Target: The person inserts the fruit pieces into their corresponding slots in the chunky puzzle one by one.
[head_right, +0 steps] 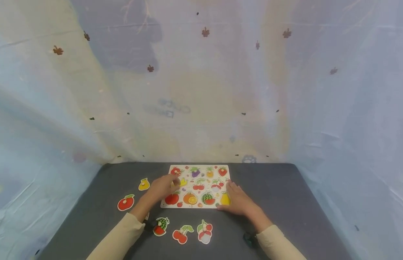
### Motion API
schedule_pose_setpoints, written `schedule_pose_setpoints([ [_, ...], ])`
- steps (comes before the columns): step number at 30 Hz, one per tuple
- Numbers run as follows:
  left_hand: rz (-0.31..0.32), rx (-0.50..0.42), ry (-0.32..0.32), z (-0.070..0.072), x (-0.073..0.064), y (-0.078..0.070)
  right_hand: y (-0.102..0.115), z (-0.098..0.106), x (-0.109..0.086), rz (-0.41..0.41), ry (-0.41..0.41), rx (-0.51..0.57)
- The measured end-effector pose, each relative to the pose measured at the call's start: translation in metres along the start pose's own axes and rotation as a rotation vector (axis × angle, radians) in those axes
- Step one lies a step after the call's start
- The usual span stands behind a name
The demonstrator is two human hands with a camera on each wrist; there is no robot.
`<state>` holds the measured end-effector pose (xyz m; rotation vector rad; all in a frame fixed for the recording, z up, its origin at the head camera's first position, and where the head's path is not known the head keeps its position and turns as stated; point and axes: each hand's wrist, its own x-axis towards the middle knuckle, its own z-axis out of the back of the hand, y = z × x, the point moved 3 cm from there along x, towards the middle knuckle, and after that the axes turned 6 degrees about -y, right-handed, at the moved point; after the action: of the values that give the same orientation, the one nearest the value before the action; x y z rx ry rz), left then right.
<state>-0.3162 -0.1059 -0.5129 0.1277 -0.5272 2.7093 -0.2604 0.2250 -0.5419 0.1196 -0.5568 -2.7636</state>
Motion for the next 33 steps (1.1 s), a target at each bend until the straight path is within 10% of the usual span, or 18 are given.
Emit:
schedule_pose_setpoints([
  [33,-0.323,-0.198,0.256,0.005,-0.070,-0.014,0.002,0.002,-0.003,0.010,0.001,0.033],
])
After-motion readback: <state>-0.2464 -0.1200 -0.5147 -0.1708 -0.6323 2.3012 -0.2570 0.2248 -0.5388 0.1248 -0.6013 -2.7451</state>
